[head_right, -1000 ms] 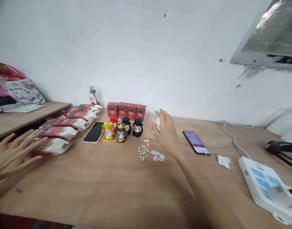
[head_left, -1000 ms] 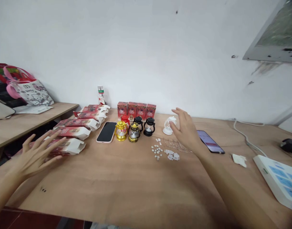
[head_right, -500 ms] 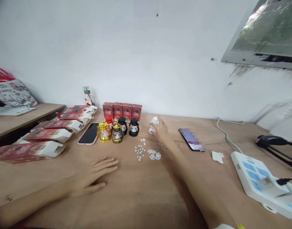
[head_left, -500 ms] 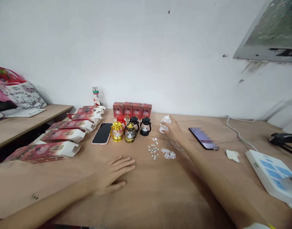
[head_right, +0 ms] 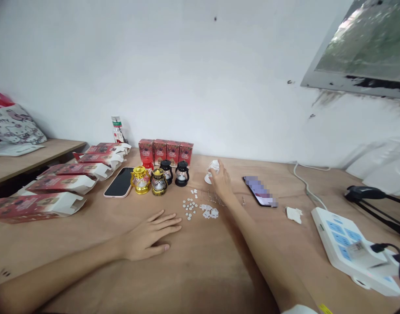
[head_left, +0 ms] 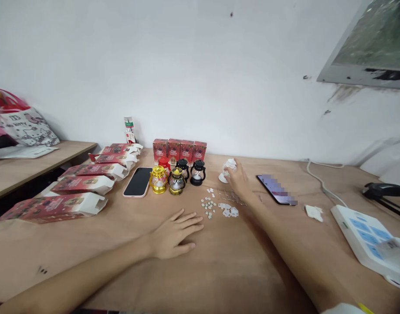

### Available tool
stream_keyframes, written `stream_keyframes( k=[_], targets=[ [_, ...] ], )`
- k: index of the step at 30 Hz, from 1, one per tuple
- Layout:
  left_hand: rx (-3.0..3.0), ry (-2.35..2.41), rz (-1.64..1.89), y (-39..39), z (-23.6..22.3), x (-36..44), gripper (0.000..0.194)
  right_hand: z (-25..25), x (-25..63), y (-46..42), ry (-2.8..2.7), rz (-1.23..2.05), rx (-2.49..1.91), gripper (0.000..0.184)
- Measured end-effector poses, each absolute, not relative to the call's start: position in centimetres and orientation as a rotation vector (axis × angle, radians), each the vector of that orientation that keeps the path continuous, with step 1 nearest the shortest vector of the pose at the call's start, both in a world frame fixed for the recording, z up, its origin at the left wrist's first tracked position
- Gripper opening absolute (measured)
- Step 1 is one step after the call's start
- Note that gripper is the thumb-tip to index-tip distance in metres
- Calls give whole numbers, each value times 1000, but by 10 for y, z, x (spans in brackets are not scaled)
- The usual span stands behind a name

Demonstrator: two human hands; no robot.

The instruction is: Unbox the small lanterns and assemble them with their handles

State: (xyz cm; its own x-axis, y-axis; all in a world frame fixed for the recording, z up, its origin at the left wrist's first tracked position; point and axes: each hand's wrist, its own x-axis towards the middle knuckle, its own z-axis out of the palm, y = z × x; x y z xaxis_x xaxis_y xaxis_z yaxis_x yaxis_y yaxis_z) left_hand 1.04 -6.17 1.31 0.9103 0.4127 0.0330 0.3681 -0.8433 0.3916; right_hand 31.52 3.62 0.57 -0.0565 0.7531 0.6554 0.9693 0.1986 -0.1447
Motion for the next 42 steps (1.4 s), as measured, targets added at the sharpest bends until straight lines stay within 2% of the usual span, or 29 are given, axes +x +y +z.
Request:
stream_keyframes(
  k=[11,16,20,23,26,29,31,35,37,42],
  targets=[
    [2693,577,129,-63,17,12,53,2,318,34,-1683,-372,-1575,17],
    [2615,552,179,-60,14,10,54,31,306,23,-1515,-421,-1406,19],
    [2229,661,399,-55,9,8,63,65,272,-8,-1440,-433,-1292,20],
    [1781,624,712,-48,4,8,75,78,232,-40,-1538,-291,-1199,18],
    [1438,533,879,-41,-3,5,81,73,197,-66,-1736,35,-1043,17],
    [1273,479,808,-37,-5,0,72,61,182,-74,-1792,337,-978,15],
    [1193,478,767,-36,-3,-4,63,55,182,-72,-1762,416,-996,14],
    [1056,460,731,-36,4,-6,64,43,187,-63,-1799,290,-987,11],
    [1025,497,755,-36,7,-4,58,36,187,-60,-1842,157,-975,9],
    [930,663,889,-40,9,4,48,23,185,-59,-1833,-426,-900,5]
  ],
)
